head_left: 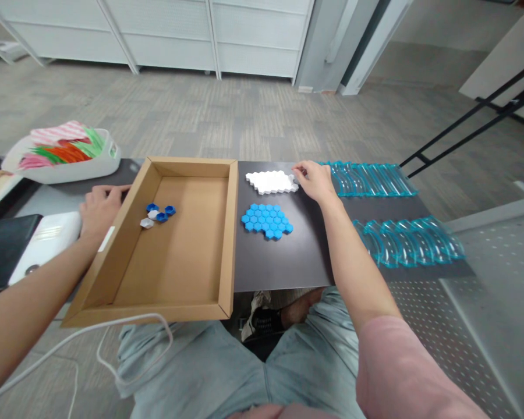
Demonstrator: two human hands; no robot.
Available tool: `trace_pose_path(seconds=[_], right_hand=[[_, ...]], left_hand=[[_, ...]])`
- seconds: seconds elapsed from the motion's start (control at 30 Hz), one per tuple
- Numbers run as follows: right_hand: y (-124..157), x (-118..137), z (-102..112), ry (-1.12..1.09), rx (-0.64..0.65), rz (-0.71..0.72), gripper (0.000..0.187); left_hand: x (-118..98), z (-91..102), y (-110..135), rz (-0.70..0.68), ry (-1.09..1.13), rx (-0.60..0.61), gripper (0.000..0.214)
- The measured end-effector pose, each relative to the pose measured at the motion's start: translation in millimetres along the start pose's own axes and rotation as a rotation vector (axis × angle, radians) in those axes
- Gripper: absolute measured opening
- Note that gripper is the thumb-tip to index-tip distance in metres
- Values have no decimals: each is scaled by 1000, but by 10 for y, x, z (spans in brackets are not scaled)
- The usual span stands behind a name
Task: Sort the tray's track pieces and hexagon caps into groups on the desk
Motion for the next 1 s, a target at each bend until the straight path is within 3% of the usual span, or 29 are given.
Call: trace_pose_path(seconds=[0.1,0.2,0.3,0.47,0.53,0.6,0.73,0.9,1.0], right_hand=[[70,196,25,14,-34,78,28],[160,606,20,-50,-45,207,29],[250,1309,-69,-114,55,409,28],[356,2797,-436,30,420,848,24],[330,3255,-601,145,523,923,23],[262,3574,-725,238,541,925,24],[152,3856,-886,352,498,859,21],[150,3877,-982,350,477,853,11],[173,3812,-895,235,459,866,8]], left_hand=[[-10,14,52,-26,33,11,73],[-12,27,91,-84,78,17,71],[-3,22,102,-126,109,-16,68],[32,-32,69,-114,125,-100,60],[39,-50,60,-131,138,-123,59],[51,-63,55,-140,153,-133,58],[65,-78,46,-155,170,-149,57],[75,-87,28,-167,190,-170,56],[68,-82,24,-184,193,-159,58]])
Point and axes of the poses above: each hand's wrist, its own y-axis away from the middle knuckle, its own z-axis out of the back of the hand, x = y × z, the point moved 5 cm from there along -y, towards the middle knuckle, and after that the axes turned 14 degrees about x, right-handed, at the moved point
